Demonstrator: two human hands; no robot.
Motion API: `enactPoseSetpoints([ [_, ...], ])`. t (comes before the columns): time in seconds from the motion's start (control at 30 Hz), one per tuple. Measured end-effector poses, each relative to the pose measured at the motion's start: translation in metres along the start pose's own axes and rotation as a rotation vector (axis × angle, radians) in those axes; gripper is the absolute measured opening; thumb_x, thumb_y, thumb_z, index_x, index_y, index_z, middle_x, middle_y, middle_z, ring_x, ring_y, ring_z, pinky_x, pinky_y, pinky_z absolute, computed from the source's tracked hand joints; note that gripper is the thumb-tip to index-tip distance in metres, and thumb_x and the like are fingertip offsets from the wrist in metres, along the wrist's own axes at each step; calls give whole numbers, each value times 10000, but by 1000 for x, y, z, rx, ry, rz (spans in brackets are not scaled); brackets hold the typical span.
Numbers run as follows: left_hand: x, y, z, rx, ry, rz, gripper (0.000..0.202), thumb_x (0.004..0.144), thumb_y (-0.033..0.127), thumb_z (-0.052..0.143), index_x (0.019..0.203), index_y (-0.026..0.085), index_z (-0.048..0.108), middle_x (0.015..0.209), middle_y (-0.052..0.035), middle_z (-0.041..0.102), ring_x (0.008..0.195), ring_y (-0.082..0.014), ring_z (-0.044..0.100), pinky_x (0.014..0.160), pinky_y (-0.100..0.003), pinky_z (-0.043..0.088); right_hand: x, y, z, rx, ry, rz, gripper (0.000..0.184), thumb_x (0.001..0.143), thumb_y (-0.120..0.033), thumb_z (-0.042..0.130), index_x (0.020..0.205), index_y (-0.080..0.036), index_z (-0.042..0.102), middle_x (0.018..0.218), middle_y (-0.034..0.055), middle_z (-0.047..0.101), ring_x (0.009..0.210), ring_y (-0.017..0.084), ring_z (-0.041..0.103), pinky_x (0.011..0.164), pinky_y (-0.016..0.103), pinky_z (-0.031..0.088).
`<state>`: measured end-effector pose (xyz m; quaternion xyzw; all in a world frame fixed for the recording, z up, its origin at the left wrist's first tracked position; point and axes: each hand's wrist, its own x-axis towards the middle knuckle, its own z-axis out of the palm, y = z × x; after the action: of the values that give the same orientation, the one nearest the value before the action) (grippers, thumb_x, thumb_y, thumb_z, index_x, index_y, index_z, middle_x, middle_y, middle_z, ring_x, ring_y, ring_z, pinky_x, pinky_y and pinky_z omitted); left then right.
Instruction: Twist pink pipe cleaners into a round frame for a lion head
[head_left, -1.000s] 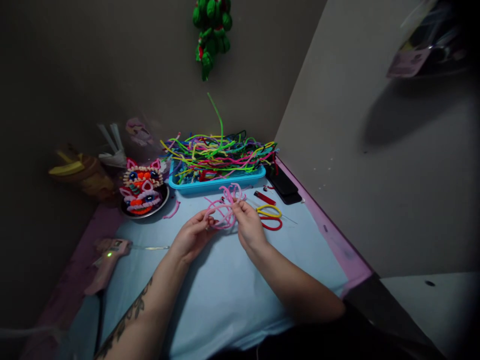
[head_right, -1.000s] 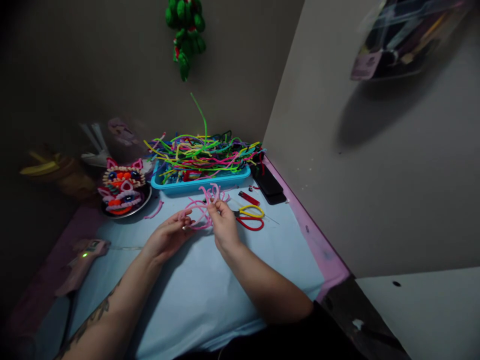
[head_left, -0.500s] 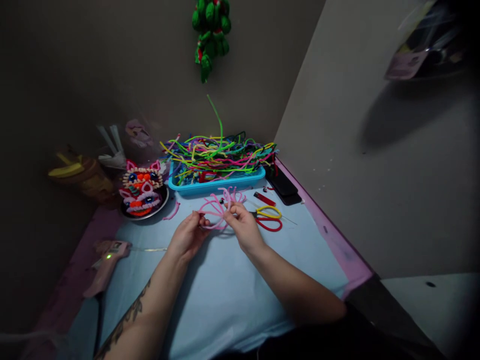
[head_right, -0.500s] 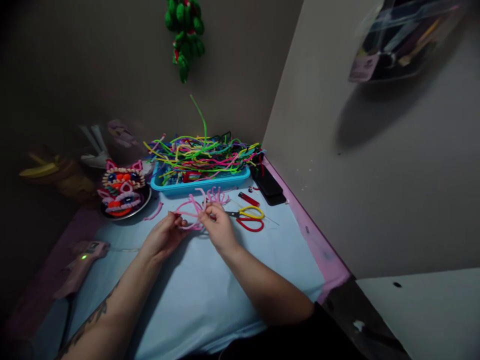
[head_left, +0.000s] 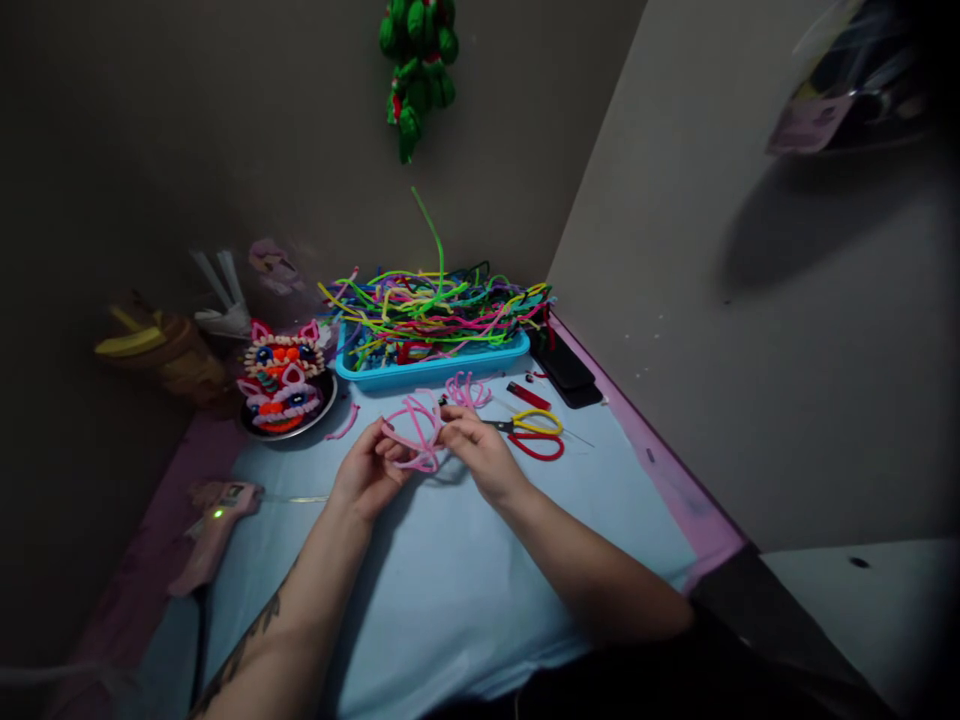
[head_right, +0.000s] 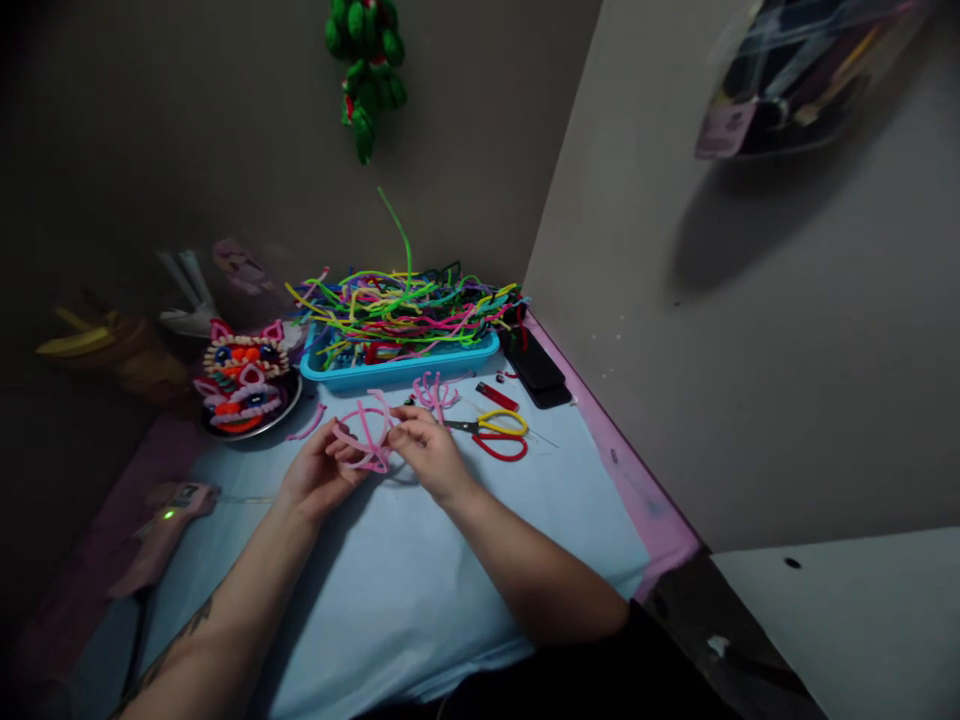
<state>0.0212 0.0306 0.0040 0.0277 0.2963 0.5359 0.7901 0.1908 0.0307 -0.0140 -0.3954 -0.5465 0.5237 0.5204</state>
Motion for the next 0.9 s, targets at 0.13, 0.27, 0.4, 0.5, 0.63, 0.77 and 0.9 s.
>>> enactPoseSetpoints([
  [0.13, 0, 7, -1, -37, 31, 2, 374, 945, 161, 419, 574, 189, 379, 423, 78, 339, 370, -73, 393, 491, -223, 445, 4, 2, -7, -37, 181, -29, 254, 877, -418, 538, 952, -239, 702, 1076, 73, 629, 1067, 235, 570, 987, 415, 415],
  [0.27, 1, 6, -1, -30, 97, -77, 350, 925, 148, 423, 581, 194, 371, 415, 80, 325, 337, -66, 362, 448, -221, 412, 7, -5, -11, -395, 146, -296, 363, 842, -232, 557, 1189, -304, 639, 1242, 74, 545, 1197, 250, 495, 1066, 449, 367],
  [0.4, 3, 3, 0, -6, 107, -148, 342, 897, 143, 436, 573, 206, 351, 400, 75, 309, 319, -75, 347, 378, -224, 328, 10, -8, -12, -571, 31, -416, 326, 823, -151, 551, 1053, -309, 720, 1265, 71, 556, 1235, 272, 458, 1097, 499, 326],
  [0.5, 2, 4, 0, -33, 94, -150, 349, 896, 140, 433, 564, 204, 348, 402, 72, 315, 325, -70, 353, 386, -219, 351, 13, -3, -13, -496, 5, -371, 271, 828, -151, 548, 938, -292, 752, 1062, 68, 661, 1078, 250, 565, 1001, 462, 427],
  [0.63, 0, 8, -1, -101, 84, -148, 347, 919, 147, 405, 577, 196, 369, 405, 68, 326, 337, -62, 370, 390, -185, 369, 13, 5, -13, -326, -11, -188, 217, 813, -202, 584, 900, -275, 769, 898, 40, 733, 882, 210, 657, 844, 378, 511],
  [0.77, 0, 9, -2, -80, 62, -156, 337, 920, 152, 402, 587, 197, 367, 405, 69, 328, 335, -69, 378, 378, -185, 354, 12, 10, -6, -142, -21, 22, 217, 771, -253, 599, 893, -254, 779, 874, 34, 771, 847, 212, 697, 791, 368, 536],
  [0.9, 0, 10, -4, -33, 28, -168, 325, 917, 157, 412, 596, 195, 378, 426, 71, 338, 338, -71, 375, 395, -196, 376, 12, 11, -3, -42, 13, 109, 220, 725, -278, 639, 887, -239, 783, 859, 32, 778, 808, 206, 703, 790, 372, 538],
])
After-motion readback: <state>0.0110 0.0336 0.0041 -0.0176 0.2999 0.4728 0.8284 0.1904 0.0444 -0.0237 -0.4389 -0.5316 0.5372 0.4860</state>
